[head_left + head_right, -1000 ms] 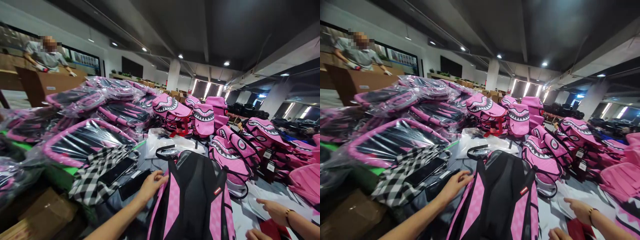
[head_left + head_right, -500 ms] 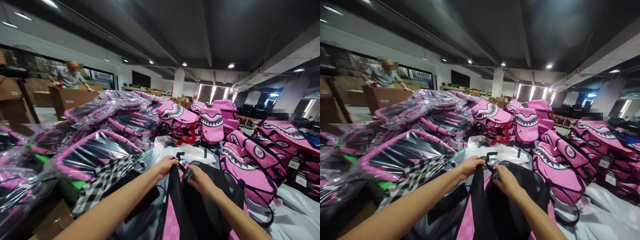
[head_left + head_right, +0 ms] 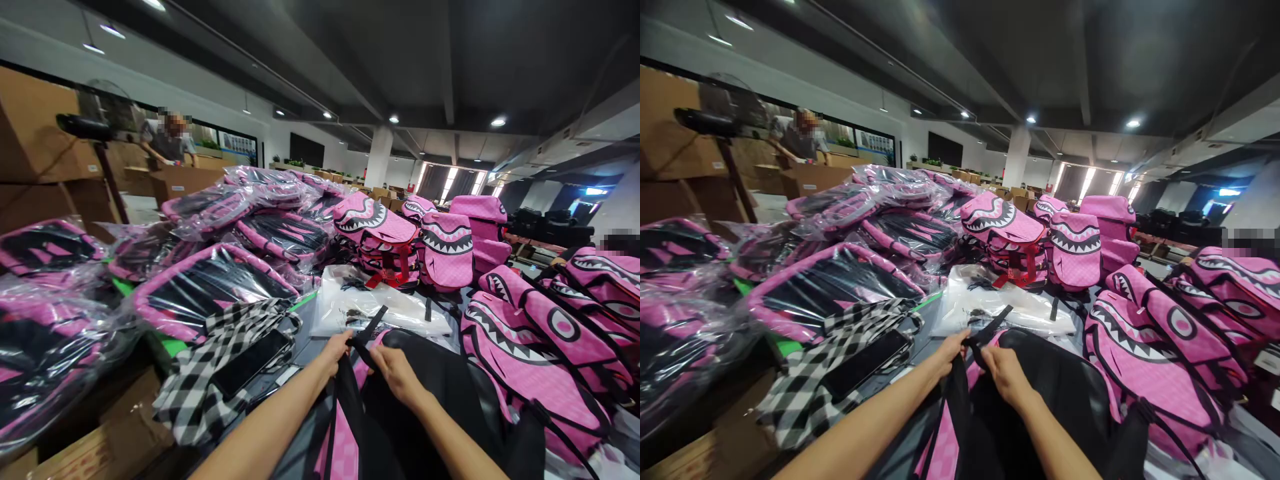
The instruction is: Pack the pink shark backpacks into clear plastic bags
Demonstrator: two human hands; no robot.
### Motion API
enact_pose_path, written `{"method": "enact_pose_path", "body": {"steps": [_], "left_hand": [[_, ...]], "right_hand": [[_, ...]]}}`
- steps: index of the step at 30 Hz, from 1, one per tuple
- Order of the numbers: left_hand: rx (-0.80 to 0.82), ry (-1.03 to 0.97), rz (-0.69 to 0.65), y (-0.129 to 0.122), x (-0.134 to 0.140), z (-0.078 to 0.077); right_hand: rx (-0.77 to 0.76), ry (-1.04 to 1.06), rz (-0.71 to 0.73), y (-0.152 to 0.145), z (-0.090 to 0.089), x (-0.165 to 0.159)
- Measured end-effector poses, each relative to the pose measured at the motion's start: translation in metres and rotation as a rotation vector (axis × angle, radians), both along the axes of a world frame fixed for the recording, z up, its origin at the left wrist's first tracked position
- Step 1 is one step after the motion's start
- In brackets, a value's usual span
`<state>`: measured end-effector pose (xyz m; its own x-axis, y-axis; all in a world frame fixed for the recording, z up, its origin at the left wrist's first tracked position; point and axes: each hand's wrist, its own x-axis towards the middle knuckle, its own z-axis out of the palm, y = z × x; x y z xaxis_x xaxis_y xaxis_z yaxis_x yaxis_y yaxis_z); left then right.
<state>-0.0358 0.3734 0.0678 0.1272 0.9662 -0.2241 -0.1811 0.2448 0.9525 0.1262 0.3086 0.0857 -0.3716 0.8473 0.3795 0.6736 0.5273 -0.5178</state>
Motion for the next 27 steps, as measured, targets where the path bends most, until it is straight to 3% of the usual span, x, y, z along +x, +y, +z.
{"method": "enact_pose_path", "body": {"steps": [4,8,11,13,16,18,20,22,24,26,27], "left_hand": [[-0.058,-0.103,-0.119,-0.017,-0.017,0.041],[0.266,-0.079,-0.245,-0.040,-0.030,0.095],[0.556,0.099,-0.178,-0.046,-0.029,0.124],[0.674,0.111,-0.168,-0.042,-0.015,0.131],[0.773,0.144,-0.236,-0.029,0.025,0.120],[0.821,0.339,-0.286,-0.024,0.058,0.098],[0.849,0.554,-0.313,-0.024,0.088,0.073],[0.866,0.685,-0.319,-0.028,0.109,0.052],[0.898,0.766,-0.328,-0.034,0.120,0.041],[0.943,0.833,-0.339,-0.040,0.126,0.042],[0.969,0.854,-0.341,-0.044,0.130,0.046]], "right_hand": [[-0.105,-0.070,-0.158,0.027,0.040,-0.015],[-0.020,-0.162,-0.338,0.031,0.086,-0.015],[0.024,-0.236,-0.387,-0.008,0.095,0.004],[-0.008,-0.273,-0.336,-0.054,0.083,0.013],[-0.087,-0.277,-0.237,-0.133,0.047,0.019],[-0.120,-0.270,-0.233,-0.178,0.028,0.024],[-0.136,-0.262,-0.279,-0.209,0.022,0.037],[-0.141,-0.249,-0.348,-0.226,0.030,0.063],[-0.132,-0.230,-0.449,-0.225,0.048,0.100],[-0.134,-0.205,-0.692,-0.207,0.067,0.140],[-0.147,-0.191,-0.921,-0.194,0.075,0.159]]}}
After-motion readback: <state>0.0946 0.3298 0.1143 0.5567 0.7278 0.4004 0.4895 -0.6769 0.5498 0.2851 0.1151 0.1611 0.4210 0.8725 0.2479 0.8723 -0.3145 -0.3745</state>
